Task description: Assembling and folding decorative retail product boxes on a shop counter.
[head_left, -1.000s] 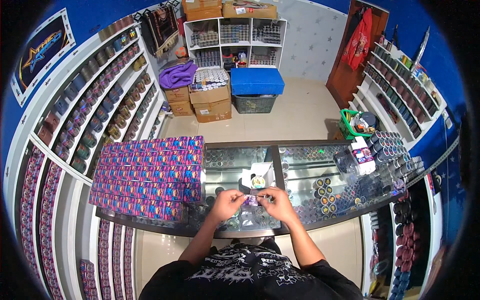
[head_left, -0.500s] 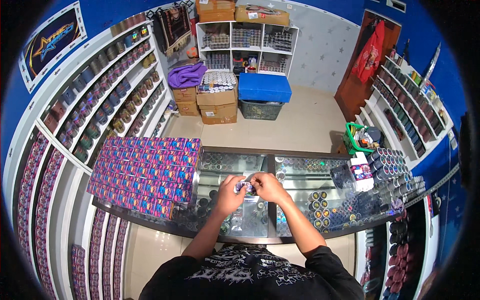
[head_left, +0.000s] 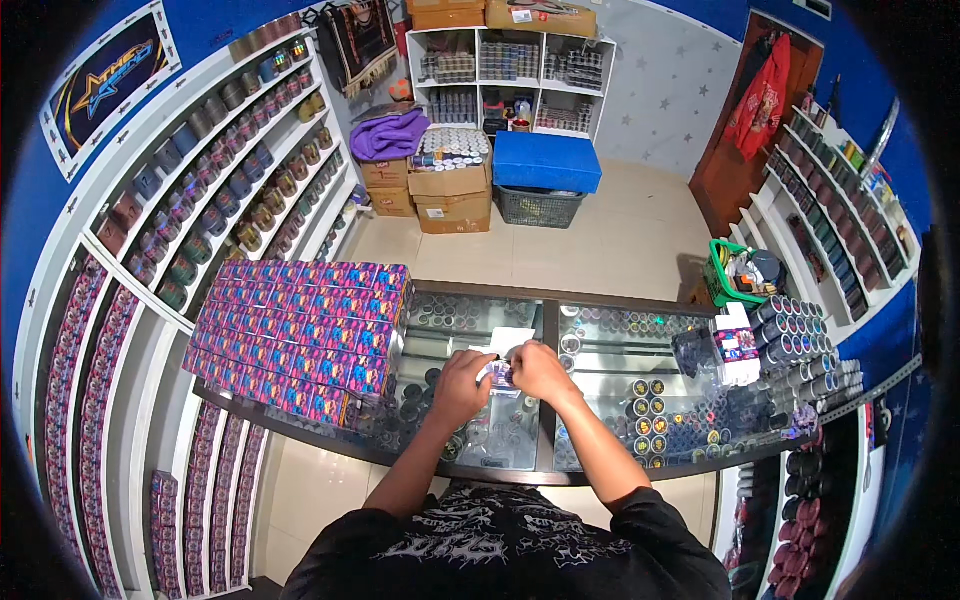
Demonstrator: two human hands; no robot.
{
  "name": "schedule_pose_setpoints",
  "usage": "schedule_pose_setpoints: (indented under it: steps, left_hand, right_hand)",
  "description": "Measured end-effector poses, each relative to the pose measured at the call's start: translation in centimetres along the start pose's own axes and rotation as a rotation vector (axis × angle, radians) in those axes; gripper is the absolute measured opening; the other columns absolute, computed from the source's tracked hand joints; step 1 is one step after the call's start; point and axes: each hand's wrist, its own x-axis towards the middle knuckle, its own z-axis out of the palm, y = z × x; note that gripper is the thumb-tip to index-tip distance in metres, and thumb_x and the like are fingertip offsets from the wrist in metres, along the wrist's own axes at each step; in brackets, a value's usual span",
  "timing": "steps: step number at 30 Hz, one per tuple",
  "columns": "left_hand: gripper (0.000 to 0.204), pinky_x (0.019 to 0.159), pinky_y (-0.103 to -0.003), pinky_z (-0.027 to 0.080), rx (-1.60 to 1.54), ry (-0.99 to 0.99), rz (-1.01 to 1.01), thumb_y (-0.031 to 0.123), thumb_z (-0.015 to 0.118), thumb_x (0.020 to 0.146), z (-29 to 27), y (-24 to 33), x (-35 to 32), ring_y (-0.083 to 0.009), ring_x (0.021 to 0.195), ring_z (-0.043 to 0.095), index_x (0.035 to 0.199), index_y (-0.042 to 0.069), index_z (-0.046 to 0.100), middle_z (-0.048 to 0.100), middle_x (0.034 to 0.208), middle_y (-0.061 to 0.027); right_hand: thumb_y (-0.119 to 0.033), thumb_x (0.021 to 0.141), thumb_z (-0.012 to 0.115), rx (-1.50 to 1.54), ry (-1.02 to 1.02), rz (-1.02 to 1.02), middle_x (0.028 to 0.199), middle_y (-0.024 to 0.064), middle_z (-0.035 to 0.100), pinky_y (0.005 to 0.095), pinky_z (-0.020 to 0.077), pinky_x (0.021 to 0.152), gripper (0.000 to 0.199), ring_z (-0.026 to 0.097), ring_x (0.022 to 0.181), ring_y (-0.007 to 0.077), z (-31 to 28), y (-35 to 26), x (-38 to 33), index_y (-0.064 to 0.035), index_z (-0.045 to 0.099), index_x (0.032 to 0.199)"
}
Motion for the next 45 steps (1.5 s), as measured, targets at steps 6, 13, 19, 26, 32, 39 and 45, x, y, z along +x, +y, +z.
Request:
schedule_pose_setpoints:
  steps: [6, 13, 19, 26, 32, 39, 45]
  left_hand:
    - [0.03, 0.087, -0.04, 0.045, -0.018, 0.009, 0.036, 0.005, 0.067, 0.073, 0.0, 0.0, 0.3, -0.0309, 0.095, 0.056, 0.103, 0.006, 0.065, 0.063, 0.102, -0.01]
    - [0.015, 0.084, -0.039, 0.047, 0.031, -0.057, 0.044, 0.004, 0.067, 0.071, 0.3, -0.9, 0.5, -0.0297, 0.092, 0.057, 0.086, 0.006, 0.066, 0.066, 0.096, -0.0087]
    - [0.009, 0.082, -0.038, 0.048, 0.073, -0.137, 0.006, 0.004, 0.067, 0.067, 0.3, -1.0, 1.3, -0.0281, 0.088, 0.058, 0.075, 0.007, 0.068, 0.067, 0.089, -0.0055]
    - [0.008, 0.078, -0.037, 0.049, 0.191, -0.295, -0.058, 0.004, 0.066, 0.063, 0.1, -1.0, 2.7, -0.0282, 0.083, 0.059, 0.068, 0.009, 0.07, 0.068, 0.081, -0.0053]
    - [0.01, 0.076, -0.038, 0.049, 0.247, -0.341, -0.073, 0.004, 0.067, 0.06, 0.4, -1.0, 2.9, -0.0291, 0.083, 0.059, 0.069, 0.008, 0.07, 0.068, 0.079, -0.0058]
    - [0.007, 0.075, -0.039, 0.052, 0.203, -0.254, -0.022, 0.005, 0.069, 0.058, 0.2, -0.9, 2.8, -0.0299, 0.078, 0.062, 0.063, 0.008, 0.067, 0.067, 0.071, -0.0084]
    - [0.009, 0.073, -0.039, 0.053, 0.205, -0.291, -0.04, 0.005, 0.07, 0.058, 0.4, -1.5, 3.3, -0.0291, 0.08, 0.063, 0.064, 0.011, 0.071, 0.068, 0.073, -0.0076]
  right_hand:
    - [-0.006, 0.074, 0.057, -0.012, 0.027, -0.008, 0.088, 0.026, 0.062, 0.0473, 0.0474, 0.083, 0.015, 0.061, 0.09, 0.0418, 0.4, 0.3, 0.0, 0.0006, 0.069, 0.081]
    - [-0.007, 0.073, 0.059, -0.062, 0.075, -0.042, 0.085, 0.0236, 0.062, 0.0466, 0.0485, 0.082, 0.013, 0.061, 0.087, 0.0398, 1.2, 0.4, -0.1, 0.0002, 0.069, 0.078]
    - [-0.006, 0.072, 0.061, -0.148, 0.114, -0.109, 0.083, 0.0239, 0.062, 0.0467, 0.0493, 0.08, 0.012, 0.061, 0.086, 0.0401, 1.8, 0.7, -0.2, 0.0002, 0.069, 0.077]
    - [-0.004, 0.069, 0.062, -0.197, 0.129, -0.109, 0.083, 0.0232, 0.062, 0.0457, 0.0501, 0.08, 0.01, 0.061, 0.089, 0.0393, 2.1, 0.1, -0.5, 0.0004, 0.068, 0.075]
    - [-0.002, 0.067, 0.061, -0.106, 0.134, -0.139, 0.086, 0.0204, 0.063, 0.0454, 0.0494, 0.082, 0.013, 0.061, 0.09, 0.0396, 1.7, 0.1, -0.9, 0.0028, 0.068, 0.077]
    - [-0.005, 0.068, 0.06, -0.111, -0.019, -0.329, 0.091, 0.0163, 0.068, 0.0429, 0.0457, 0.088, 0.018, 0.06, 0.091, 0.0366, -0.5, -0.1, -2.2, 0.0011, 0.069, 0.083]
    - [-0.014, 0.068, 0.064, -0.337, -0.147, -0.232, 0.095, 0.014, 0.068, 0.0408, 0.0427, 0.092, 0.022, 0.055, 0.098, 0.0323, -0.9, -0.7, -2.9, -0.0011, 0.071, 0.084]
